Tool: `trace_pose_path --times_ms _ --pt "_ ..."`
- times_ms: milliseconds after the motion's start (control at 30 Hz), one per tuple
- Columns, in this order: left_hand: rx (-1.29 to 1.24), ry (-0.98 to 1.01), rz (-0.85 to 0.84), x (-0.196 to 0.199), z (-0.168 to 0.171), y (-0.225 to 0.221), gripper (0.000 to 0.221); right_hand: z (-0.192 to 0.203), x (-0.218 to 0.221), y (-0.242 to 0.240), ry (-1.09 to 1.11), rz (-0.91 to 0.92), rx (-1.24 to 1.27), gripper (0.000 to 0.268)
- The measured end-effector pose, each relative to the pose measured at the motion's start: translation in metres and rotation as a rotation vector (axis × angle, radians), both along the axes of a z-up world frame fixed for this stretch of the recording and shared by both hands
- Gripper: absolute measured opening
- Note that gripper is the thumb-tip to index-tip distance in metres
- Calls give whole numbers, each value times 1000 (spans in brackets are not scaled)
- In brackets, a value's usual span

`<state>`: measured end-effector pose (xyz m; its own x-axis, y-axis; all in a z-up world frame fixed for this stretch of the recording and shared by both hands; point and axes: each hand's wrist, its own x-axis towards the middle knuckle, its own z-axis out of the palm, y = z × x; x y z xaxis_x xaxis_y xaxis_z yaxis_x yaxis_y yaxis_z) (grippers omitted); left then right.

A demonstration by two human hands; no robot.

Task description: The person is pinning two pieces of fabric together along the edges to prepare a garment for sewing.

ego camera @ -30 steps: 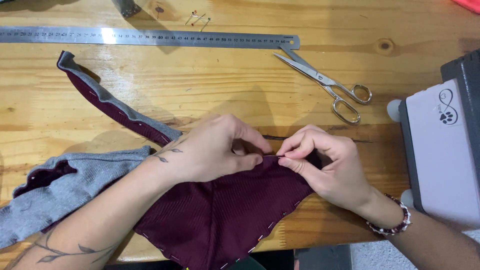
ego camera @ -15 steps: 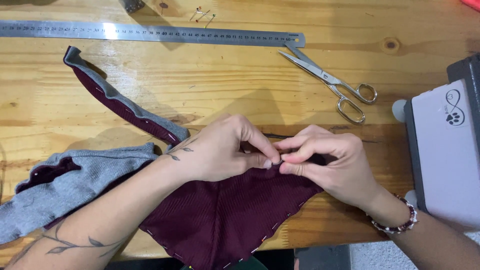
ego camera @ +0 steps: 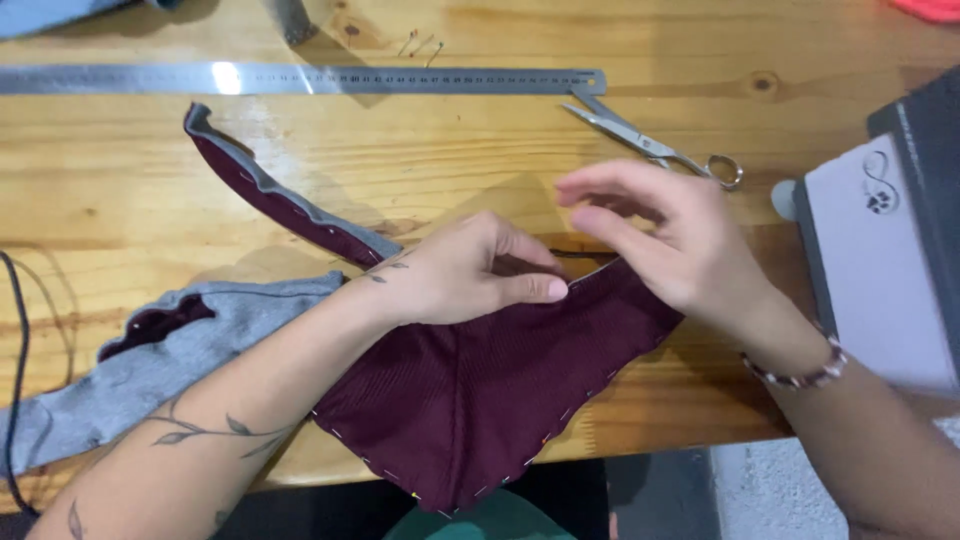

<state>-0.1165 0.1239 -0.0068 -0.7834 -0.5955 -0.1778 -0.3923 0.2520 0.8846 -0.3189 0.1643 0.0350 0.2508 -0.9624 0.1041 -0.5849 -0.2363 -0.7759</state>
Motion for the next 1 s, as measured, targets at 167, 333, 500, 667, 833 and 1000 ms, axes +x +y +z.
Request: trace_pose_path --times_ms 167,333,500,667,833,1000 --pt "75 170 -142 17 -11 -3 26 -18 20 -71 338 161 -244 24" --pt "122 52 -270 37 3 -11 28 -47 51 -168 335 114 -301 21" --pt "83 -228 -221 28 22 -6 50 -64 75 -218 432 4 -119 15" --pt "-183 -371 -136 -12 24 3 34 -62 89 -229 649 71 -15 18" --pt "-241 -319 -75 -34 24 13 17 -73 71 -219 827 95 -223 14" --pt "-200 -328 9 -31 26 19 17 -33 38 -120 599 65 -522 32"
